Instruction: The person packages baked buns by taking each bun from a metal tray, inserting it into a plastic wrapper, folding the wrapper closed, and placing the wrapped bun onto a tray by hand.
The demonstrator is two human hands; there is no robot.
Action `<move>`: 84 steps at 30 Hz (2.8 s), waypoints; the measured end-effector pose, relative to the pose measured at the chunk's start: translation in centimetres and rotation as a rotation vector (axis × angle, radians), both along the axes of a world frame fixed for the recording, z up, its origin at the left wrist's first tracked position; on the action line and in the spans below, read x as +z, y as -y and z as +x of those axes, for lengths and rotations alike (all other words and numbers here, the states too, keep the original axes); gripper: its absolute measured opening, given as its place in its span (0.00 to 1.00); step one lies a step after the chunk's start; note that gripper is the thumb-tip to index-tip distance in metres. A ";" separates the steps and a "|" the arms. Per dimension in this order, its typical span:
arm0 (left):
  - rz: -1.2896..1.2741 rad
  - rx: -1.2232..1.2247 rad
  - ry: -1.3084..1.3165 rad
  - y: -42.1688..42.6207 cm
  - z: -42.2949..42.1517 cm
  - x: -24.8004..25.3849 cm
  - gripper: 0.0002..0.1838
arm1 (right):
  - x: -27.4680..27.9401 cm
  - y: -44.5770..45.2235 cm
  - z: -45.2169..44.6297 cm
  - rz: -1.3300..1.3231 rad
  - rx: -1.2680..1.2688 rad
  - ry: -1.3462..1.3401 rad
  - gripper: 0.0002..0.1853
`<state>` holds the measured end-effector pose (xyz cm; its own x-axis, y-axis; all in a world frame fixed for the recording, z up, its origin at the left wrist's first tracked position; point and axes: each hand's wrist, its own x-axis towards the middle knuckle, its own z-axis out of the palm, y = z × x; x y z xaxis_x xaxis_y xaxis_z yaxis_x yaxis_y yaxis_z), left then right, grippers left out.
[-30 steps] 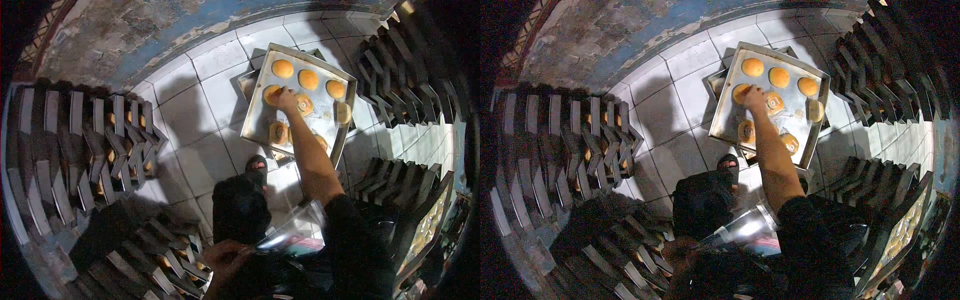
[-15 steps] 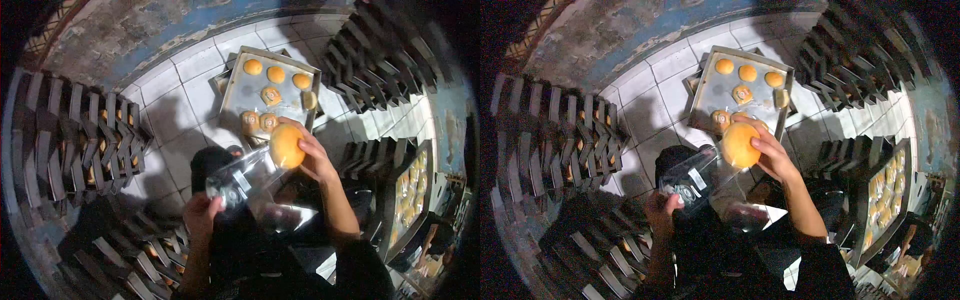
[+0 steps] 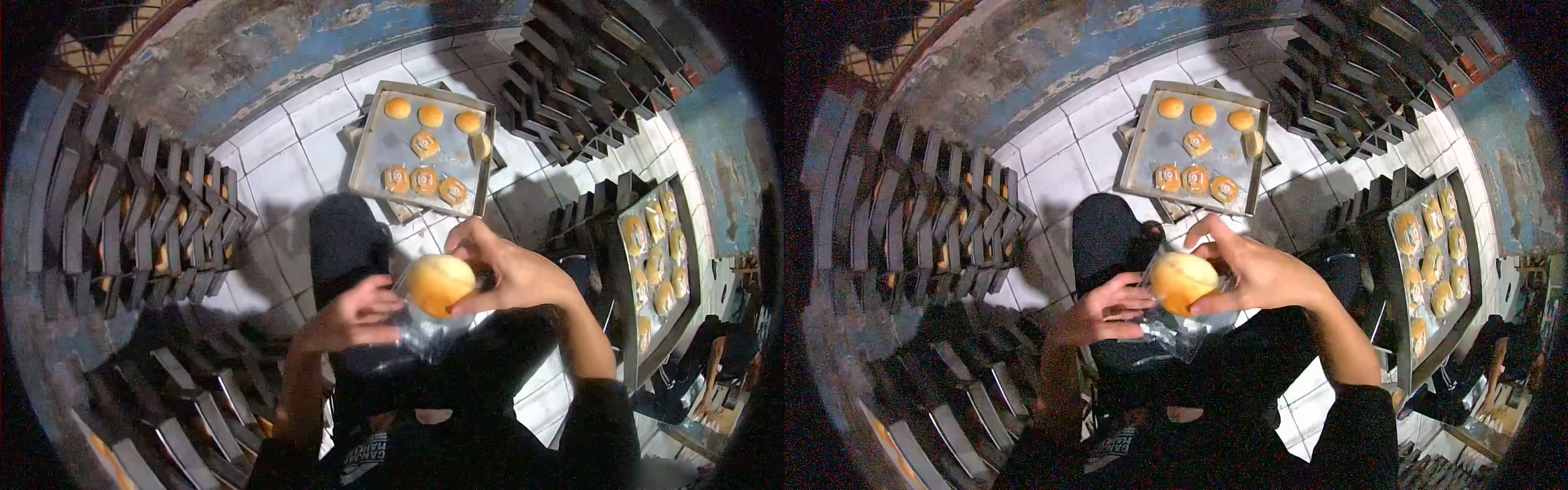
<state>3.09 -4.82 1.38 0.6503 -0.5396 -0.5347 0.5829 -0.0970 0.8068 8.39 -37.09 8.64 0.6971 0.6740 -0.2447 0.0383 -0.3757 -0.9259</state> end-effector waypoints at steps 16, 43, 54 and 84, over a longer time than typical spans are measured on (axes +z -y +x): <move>-0.355 -0.195 0.082 4.5 -2.2 0.8 0.46 | 3.9 -1.5 -2.6 -0.129 0.279 0.416 0.09; -0.786 0.848 -0.076 3.3 2.6 0.4 0.40 | 1.7 -6.9 -6.9 0.433 0.218 0.155 0.11; -0.106 0.819 0.355 -1.6 -2.9 -2.3 0.32 | -1.5 -11.3 -1.5 0.416 -0.373 0.652 0.07; 0.315 0.537 0.456 -4.5 -3.5 1.7 0.13 | -5.2 -7.3 -3.0 0.283 -0.544 0.220 0.08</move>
<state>-0.43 -0.36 3.13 0.9728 0.0454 -0.2270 0.2314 -0.1598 0.9596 5.41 -29.74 3.48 0.9706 0.2279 0.0777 0.1113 -0.1381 -0.9841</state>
